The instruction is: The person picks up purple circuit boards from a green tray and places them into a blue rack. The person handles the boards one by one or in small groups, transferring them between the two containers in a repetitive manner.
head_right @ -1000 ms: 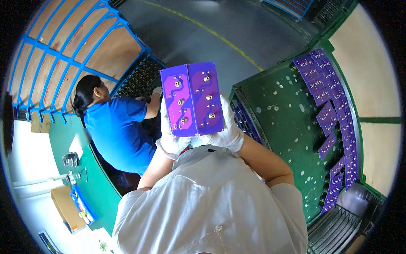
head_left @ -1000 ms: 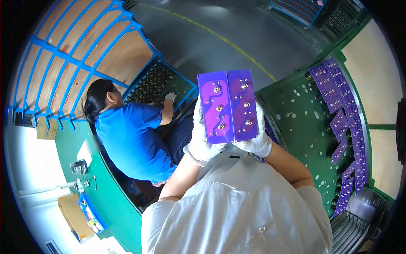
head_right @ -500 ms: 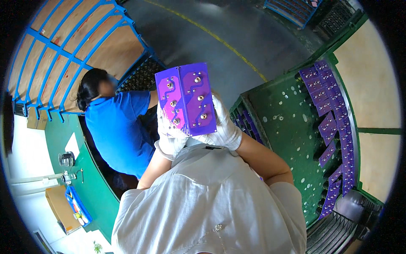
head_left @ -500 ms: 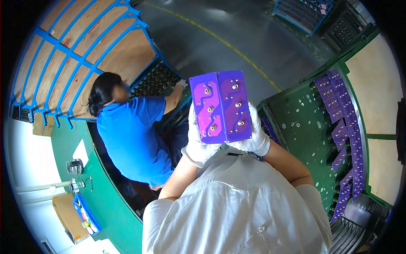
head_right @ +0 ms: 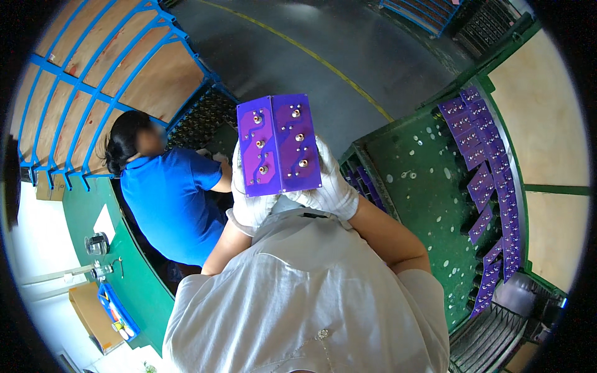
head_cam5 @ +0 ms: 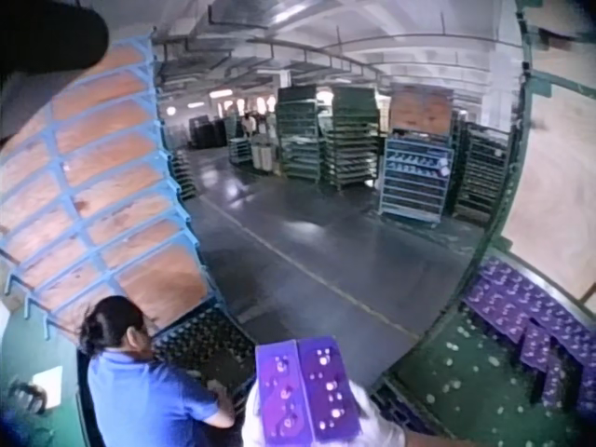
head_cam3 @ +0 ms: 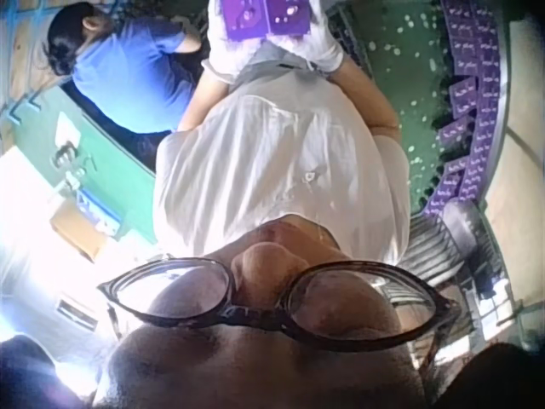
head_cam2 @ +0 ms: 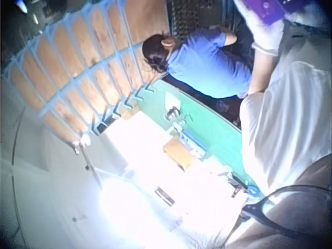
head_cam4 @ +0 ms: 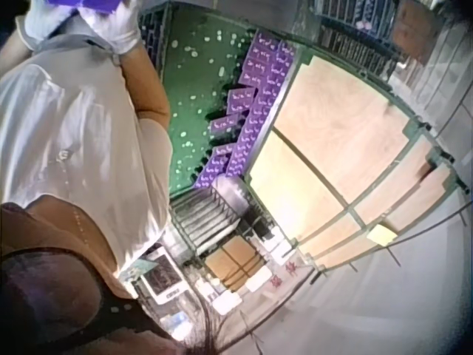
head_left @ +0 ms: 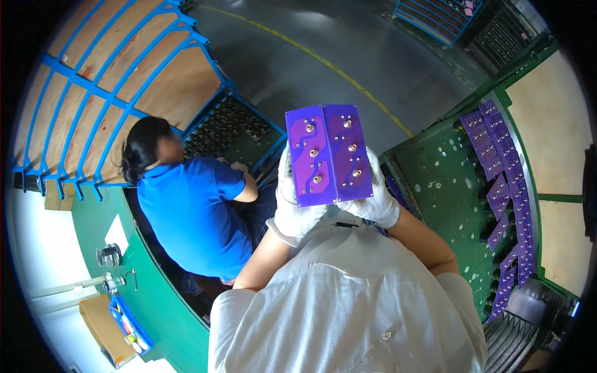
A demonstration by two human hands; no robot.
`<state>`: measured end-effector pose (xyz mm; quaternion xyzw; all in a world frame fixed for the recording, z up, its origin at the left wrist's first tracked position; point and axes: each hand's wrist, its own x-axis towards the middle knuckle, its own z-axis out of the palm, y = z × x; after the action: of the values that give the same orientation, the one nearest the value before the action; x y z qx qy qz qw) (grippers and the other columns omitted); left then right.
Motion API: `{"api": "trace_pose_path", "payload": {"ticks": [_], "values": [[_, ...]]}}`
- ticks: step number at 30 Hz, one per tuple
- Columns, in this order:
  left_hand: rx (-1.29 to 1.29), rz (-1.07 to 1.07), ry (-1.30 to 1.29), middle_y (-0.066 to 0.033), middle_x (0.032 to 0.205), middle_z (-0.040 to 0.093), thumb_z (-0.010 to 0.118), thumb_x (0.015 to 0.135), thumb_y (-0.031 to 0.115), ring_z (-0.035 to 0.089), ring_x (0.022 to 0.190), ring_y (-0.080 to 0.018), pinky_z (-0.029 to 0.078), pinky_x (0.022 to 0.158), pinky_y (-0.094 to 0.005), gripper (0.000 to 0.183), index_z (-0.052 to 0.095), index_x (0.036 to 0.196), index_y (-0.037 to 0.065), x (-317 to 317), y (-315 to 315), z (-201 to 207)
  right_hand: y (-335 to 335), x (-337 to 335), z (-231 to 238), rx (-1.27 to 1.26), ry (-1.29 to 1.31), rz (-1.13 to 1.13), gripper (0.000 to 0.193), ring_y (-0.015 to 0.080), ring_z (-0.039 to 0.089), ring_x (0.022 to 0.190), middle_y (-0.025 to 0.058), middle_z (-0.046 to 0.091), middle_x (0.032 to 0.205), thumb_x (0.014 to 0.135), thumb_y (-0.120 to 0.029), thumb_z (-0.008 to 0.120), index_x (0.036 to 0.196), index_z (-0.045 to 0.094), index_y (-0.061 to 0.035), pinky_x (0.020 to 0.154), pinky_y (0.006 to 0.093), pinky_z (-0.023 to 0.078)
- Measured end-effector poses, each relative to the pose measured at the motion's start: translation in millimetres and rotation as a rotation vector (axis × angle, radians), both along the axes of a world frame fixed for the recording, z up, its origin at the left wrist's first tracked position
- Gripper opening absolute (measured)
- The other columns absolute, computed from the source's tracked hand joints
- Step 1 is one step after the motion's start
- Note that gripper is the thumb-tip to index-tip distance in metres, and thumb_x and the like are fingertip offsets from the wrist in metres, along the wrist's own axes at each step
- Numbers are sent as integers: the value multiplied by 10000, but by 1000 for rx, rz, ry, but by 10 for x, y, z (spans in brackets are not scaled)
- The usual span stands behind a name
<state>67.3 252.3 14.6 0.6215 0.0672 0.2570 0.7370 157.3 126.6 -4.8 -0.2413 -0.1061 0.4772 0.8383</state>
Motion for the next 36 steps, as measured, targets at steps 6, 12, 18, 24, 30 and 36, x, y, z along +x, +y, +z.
{"api": "trace_pose_path", "payload": {"ticks": [6, 12, 18, 24, 30, 36], "values": [[14, -30, -56, -113, 1316, 432, 782, 716, 218, 459, 1190, -203, 392, 1003, -338, 879, 244, 1387, 37, 17, 33, -98, -11, 60, -36, 63, 10, 55, 449, 148, 525, 1123, 32, 480, 1266, 962, -375, 402, 1348, 334, -157, 888, 346, 519], [-191, -89, -67, -108, 1339, 410, 782, 713, 181, 456, 1202, -210, 400, 1006, -350, 887, 230, 1398, 66, 2, 20, -49, -6, -11, 39, 38, -726, -140, 575, 157, 457, 1196, 47, 408, 1328, 908, -198, 530, 1396, 231, -138, 981, 348, 450], [-305, -131, -113, -110, 1339, 415, 790, 709, 221, 466, 1195, -211, 395, 1008, -349, 901, 232, 1397, 57, 15, 16, -69, -72, 17, -99, -150, -815, -133, 859, 185, 410, 1234, 87, 355, 1366, 766, -26, 674, 1419, 118, -86, 1052, 352, 362], [-263, -92, -115, -115, 1314, 443, 715, 764, 217, 480, 1181, -216, 415, 984, -351, 787, 259, 1383, 45, 25, -7, -29, -115, 137, -47, -340, -1585, -296, 900, 243, 399, 1249, 157, 358, 1355, 727, -71, 705, 1402, 117, 25, 1037, 360, 347], [-252, -75, -88, -117, 1315, 446, 786, 712, 253, 464, 1195, -209, 374, 1012, -339, 875, 266, 1383, 40, 28, -38, -14, -192, 191, -100, -402, -1645, -306, 838, 253, 408, 1234, 167, 362, 1341, 728, -42, 646, 1400, 155, 52, 1031, 355, 342], [-164, 9, -41, -111, 1309, 445, 767, 729, 230, 459, 1194, -203, 379, 1006, -338, 864, 245, 1393, 49, 35, -102, -103, -212, 136, -174, -296, -1225, -203, 830, 250, 435, 1201, 160, 383, 1320, 736, -41, 637, 1402, 151, 56, 1014, 364, 362]]}}
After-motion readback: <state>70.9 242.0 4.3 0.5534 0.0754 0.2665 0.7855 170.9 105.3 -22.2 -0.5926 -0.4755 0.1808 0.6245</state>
